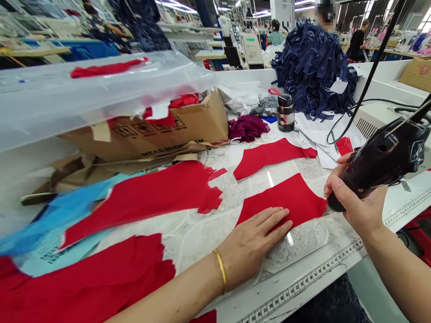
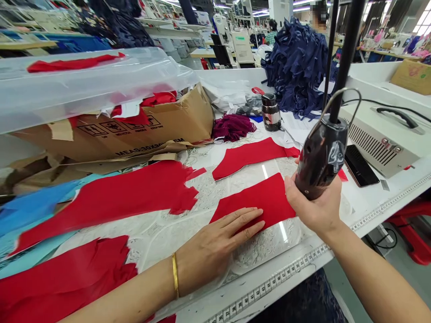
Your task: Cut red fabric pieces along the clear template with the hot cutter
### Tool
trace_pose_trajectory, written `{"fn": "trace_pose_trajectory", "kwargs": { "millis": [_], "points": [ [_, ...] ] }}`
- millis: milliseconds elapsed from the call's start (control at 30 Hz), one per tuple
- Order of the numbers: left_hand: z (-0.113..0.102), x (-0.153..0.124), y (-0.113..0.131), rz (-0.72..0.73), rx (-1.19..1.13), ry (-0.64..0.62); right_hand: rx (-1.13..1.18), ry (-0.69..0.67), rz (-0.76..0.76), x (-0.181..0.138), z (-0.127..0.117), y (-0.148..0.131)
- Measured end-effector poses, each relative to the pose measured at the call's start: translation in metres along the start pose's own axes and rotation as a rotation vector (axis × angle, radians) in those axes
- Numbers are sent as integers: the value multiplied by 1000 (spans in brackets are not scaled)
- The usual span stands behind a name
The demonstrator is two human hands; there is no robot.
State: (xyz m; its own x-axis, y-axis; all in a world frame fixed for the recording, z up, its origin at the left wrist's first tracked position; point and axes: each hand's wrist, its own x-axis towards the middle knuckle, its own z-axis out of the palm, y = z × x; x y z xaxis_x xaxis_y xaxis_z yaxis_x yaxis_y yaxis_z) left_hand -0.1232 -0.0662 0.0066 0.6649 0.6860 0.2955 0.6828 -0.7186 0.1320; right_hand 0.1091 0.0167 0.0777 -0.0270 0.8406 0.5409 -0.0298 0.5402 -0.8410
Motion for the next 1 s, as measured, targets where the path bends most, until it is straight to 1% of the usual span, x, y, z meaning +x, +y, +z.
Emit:
{"fn": "trace_pose_trajectory", "kwargs": {
  "millis": [100,167,233,333,467,600,733,1000],
  "points": [
    [-15,7,8,-26,-47,-117,-3,6,-2,3,-5,1],
    [-21,16,11,-42,-64,-147,-10,7,-5,4,-7,2],
    [-20,28,13,-35,-61,-162,-32,10,-8,5,-10,2],
    [-10,46,13,23,-49,-213,-70,29,-2,5,-11,4],
    [4,68,9,100,-99,-178,-70,50,1,5,-12,6],
    [13,79,4,140,-152,-169,-62,76,13,5,-14,6],
    [21,78,0,129,-150,-179,-57,75,32,4,-14,6],
    [25,72,0,113,-170,-132,-34,45,66,6,-9,6]
  ]
}}
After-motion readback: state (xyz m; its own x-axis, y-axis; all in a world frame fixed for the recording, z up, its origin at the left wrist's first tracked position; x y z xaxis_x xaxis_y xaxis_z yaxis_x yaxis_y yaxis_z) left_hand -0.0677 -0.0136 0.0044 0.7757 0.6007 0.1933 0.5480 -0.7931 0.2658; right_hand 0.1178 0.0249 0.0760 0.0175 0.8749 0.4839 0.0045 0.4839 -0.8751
